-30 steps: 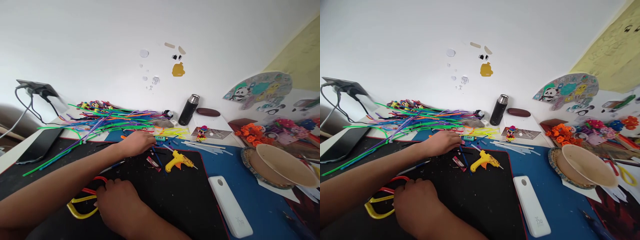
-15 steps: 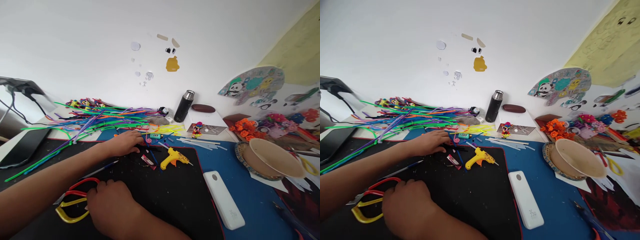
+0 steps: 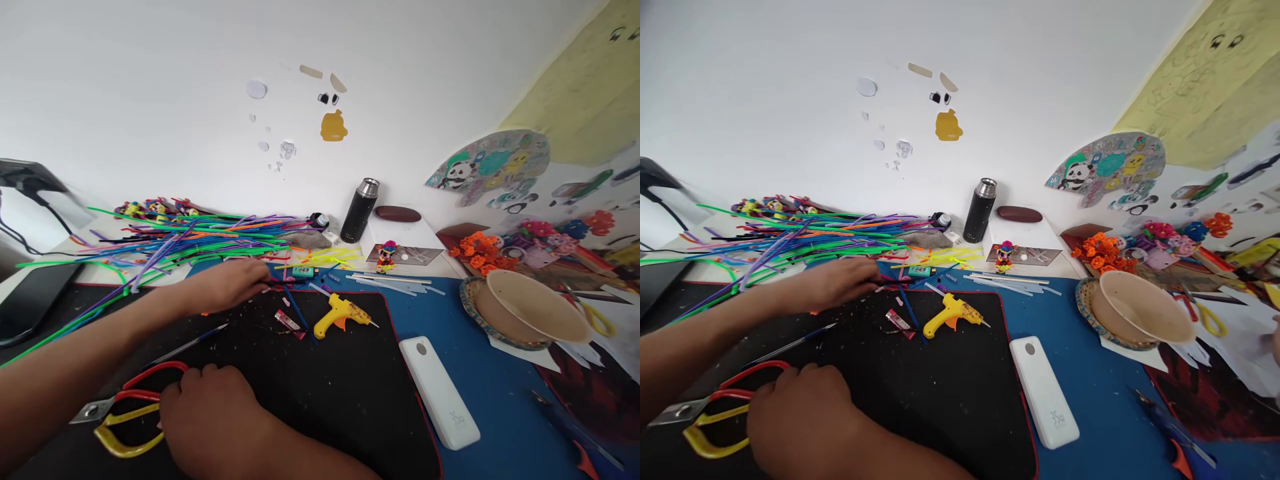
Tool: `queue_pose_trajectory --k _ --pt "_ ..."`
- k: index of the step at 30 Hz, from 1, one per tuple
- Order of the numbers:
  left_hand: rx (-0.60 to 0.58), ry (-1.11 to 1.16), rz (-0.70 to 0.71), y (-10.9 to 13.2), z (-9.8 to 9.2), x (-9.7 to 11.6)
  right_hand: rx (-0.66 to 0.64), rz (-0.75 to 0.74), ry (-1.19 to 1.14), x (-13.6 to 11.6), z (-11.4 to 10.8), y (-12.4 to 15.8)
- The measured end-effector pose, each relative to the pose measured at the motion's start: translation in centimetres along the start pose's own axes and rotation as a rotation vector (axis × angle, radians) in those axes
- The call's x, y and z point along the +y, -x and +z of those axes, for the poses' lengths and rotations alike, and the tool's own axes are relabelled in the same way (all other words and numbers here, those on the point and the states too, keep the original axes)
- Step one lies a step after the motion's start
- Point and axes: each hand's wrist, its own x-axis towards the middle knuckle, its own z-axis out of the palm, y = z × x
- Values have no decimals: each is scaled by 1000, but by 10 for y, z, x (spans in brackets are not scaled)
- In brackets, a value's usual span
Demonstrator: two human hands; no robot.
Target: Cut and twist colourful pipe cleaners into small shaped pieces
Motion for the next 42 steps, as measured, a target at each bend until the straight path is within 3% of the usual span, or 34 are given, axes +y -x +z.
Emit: queue_pose_trajectory --k 4,7,11,14,17,20,23,27,30,33,37,39,42 --pt "42 -81 -126 -29 -49 2 1 15 -5 -1 3 1" --pt "13 -190 -192 -70 -59 5 21 14 -11 0 5 1" --pt "-95 -251 -245 -132 -37 14 30 11 -5 2 8 0" --pt "-69 -230 -265 -169 -11 19 -1 23 6 0 13 -2" --pt "6 -204 -282 -190 9 22 -90 18 26 -3 20 -7" --pt "88 -181 -227 -189 21 23 -175 29 18 -5 23 -14" --pt "172 -138 -158 -165 22 18 -213 62 3 -4 23 -21" --pt "340 -47 -94 -103 10 -11 -214 89 -7 -3 23 -20" --pt "417 -84 -235 -37 -1 -45 -159 84 9 -3 22 -16" --pt "475 -154 -479 36 -13 -77 -154 72 36 -4 17 -13" --pt "409 -247 -758 115 -20 -102 -235 58 38 -5 9 -13" --pt "318 -253 -797 139 -17 -108 -234 77 32 -4 7 -13" --pt "183 -246 -826 156 -5 -111 -192 89 23 -2 9 -12"
